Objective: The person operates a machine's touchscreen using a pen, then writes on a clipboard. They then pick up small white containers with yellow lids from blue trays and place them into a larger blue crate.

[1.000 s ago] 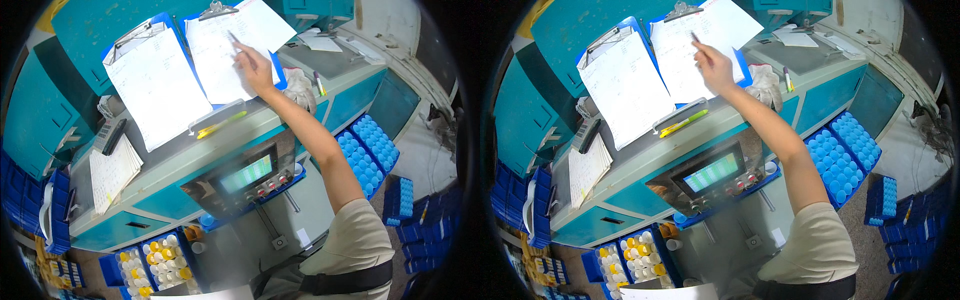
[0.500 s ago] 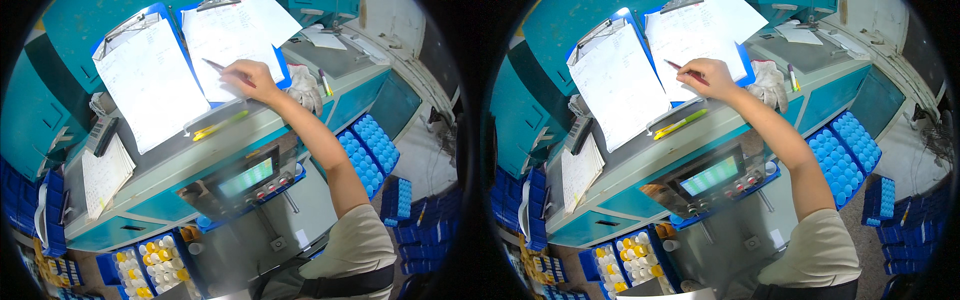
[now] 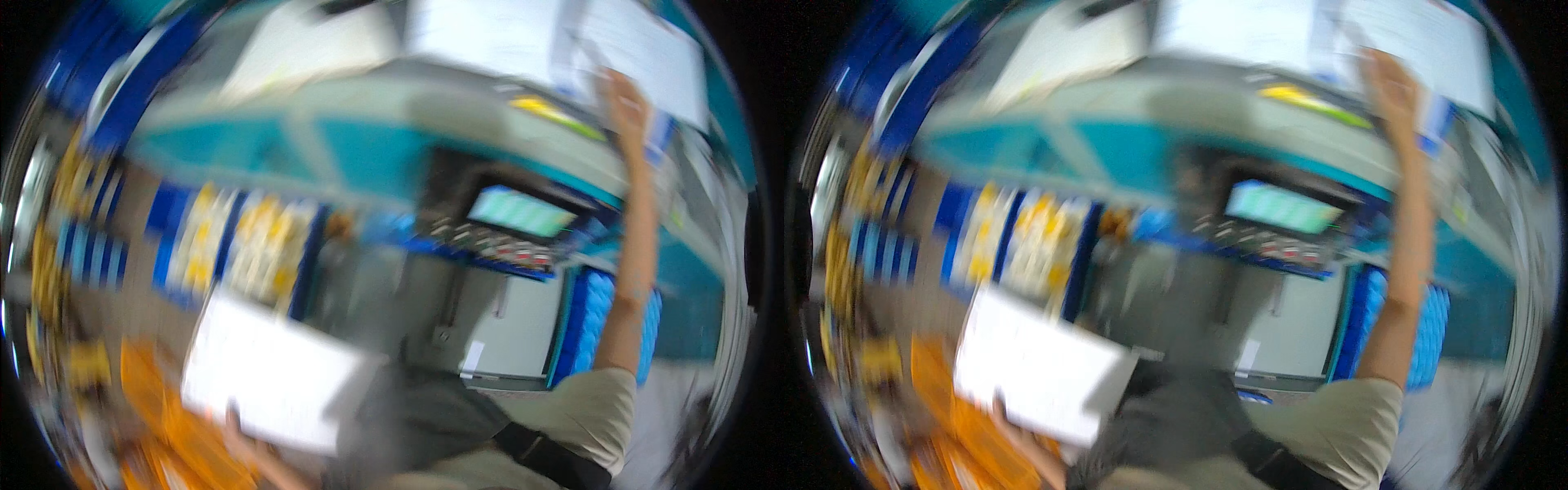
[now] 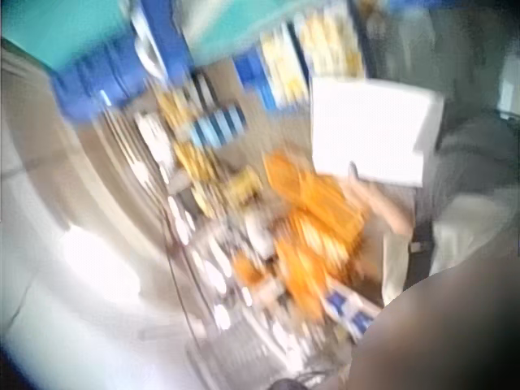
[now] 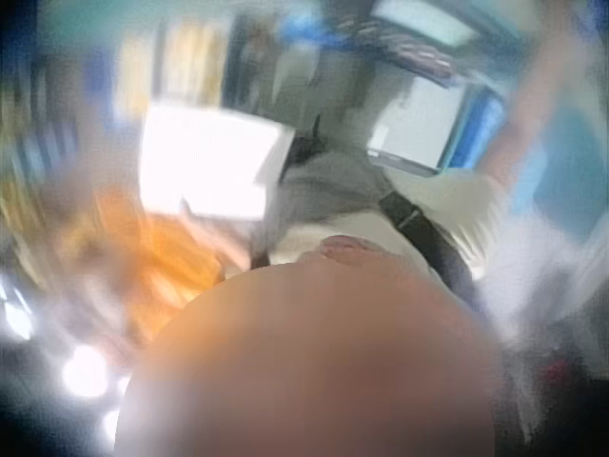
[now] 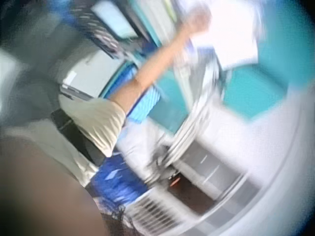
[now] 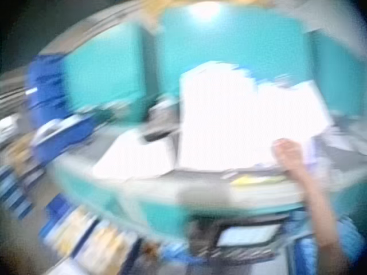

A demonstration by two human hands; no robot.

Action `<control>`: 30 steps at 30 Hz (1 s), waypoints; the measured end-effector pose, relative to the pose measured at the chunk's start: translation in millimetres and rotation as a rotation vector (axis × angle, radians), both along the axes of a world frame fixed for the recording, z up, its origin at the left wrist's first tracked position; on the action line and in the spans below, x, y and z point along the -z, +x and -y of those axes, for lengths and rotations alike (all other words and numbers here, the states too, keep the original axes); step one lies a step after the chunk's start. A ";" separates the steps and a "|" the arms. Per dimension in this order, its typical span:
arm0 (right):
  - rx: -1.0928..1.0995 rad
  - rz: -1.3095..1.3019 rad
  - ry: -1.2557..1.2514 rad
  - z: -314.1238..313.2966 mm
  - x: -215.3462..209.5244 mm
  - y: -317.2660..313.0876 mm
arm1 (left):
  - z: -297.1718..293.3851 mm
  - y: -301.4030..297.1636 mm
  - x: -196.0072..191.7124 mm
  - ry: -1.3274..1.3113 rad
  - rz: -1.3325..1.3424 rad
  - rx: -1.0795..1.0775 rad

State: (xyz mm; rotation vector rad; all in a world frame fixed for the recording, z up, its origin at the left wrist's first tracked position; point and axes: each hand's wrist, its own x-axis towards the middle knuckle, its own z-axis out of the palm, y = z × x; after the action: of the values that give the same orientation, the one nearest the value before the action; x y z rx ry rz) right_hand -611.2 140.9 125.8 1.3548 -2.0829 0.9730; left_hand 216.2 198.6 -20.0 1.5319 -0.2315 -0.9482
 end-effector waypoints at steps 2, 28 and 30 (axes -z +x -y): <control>-0.203 0.203 -0.128 0.3 3.2 -26.3 | -22.2 7.7 5.6 -0.119 0.032 0.083; -0.384 0.093 -0.130 6.4 -4.5 -59.7 | -6.8 -21.8 -43.1 -0.157 0.207 0.137; -0.389 0.091 -0.128 5.8 -4.3 -56.8 | -6.8 -30.6 -45.1 -0.141 0.282 0.131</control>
State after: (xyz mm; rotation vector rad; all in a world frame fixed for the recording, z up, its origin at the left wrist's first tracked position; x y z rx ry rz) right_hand -668.0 135.2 130.1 1.7117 -1.8158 1.3235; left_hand 185.6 205.4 25.1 1.5300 -0.5936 -0.7969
